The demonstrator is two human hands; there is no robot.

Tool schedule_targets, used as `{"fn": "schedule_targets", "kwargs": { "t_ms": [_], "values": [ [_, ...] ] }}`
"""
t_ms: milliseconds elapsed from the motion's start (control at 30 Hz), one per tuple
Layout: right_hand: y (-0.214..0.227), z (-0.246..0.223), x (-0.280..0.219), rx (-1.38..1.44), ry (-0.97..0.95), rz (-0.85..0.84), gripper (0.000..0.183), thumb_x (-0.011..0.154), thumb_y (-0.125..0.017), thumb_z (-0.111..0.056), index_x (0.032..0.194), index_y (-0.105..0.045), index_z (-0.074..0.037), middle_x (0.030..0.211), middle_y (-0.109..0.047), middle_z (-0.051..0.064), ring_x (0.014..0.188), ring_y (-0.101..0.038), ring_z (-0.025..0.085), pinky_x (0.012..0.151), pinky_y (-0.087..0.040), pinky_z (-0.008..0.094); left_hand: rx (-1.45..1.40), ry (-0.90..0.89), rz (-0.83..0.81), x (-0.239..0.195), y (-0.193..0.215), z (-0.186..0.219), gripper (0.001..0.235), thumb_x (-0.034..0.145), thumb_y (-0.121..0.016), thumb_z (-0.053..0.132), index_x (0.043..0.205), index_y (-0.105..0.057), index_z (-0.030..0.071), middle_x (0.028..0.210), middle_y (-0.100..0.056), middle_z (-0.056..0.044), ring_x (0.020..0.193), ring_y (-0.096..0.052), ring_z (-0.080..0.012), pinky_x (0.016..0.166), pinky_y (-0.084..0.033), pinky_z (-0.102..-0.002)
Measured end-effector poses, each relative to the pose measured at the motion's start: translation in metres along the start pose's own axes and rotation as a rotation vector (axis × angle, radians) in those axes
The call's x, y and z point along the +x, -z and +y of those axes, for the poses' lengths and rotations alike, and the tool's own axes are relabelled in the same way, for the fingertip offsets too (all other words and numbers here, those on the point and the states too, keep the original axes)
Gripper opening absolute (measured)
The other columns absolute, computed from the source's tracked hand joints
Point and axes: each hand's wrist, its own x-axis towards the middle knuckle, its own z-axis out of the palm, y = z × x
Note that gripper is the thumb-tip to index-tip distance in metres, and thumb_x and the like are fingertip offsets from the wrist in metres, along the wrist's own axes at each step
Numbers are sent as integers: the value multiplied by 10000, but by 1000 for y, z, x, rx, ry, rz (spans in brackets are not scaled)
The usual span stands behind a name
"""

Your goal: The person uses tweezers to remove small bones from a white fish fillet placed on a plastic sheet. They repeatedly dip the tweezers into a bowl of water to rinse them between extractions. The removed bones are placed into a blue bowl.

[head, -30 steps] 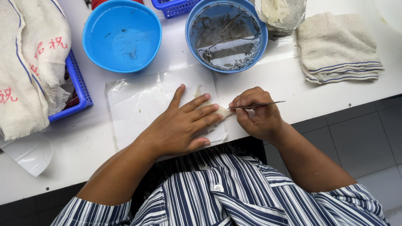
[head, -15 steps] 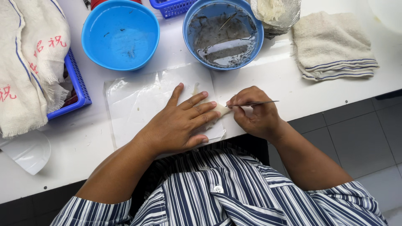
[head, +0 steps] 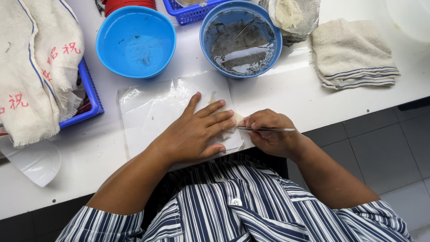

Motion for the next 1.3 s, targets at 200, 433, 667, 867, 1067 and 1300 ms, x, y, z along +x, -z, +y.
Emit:
{"fn": "schedule_targets", "kwargs": {
  "t_ms": [200,433,667,867,1067,1300],
  "values": [
    [1,-1,-2,-61,5,-32,257,910,-677,61,1040,-506,-80,1023,-685,133,1005,-727,265,917,-630,355,47,-9,28,-1,-4,-1,714,908,-604,566,1494,-523,166,1526,-540,-64,1479,-405,-306,1175,-159,-678],
    [1,-2,1,-86,59,-67,326,910,-702,71,1108,-489,-76,1043,-677,128,998,-734,284,878,-633,356,27,-8,13,0,-4,-1,707,922,-587,560,1490,-525,145,1525,-545,-76,1478,-406,-313,1170,-152,-686],
    [0,-1,3,-2,-1,-5,276,914,-696,52,1070,-513,-85,1006,-695,124,970,-735,269,906,-632,364,28,-14,46,-1,-5,-3,708,906,-619,555,1488,-535,161,1521,-554,-71,1474,-421,-312,1182,-149,-682],
    [22,-20,31,173,74,248,294,942,-626,94,1097,-453,-86,1022,-580,154,943,-743,331,924,-680,455,-24,-30,65,-2,1,-3,697,937,-607,519,1513,-496,142,1547,-527,-96,1497,-388,-335,1191,-143,-682],
    [80,22,95,-418,166,169,78,1082,-614,7,1156,-601,28,1092,-671,216,1187,-705,415,1219,-381,590,-266,13,281,-10,46,-9,552,1059,-555,391,1542,-454,144,1609,-456,-131,1561,-350,-387,1266,-213,-614],
    [39,-12,108,-66,-15,461,62,1152,-363,-118,1169,-381,-61,955,-612,158,878,-730,317,822,-512,330,-67,35,269,-16,67,-36,454,952,-713,309,1379,-623,182,1435,-596,-115,1428,-487,-380,1144,-253,-717]
  ]
}}
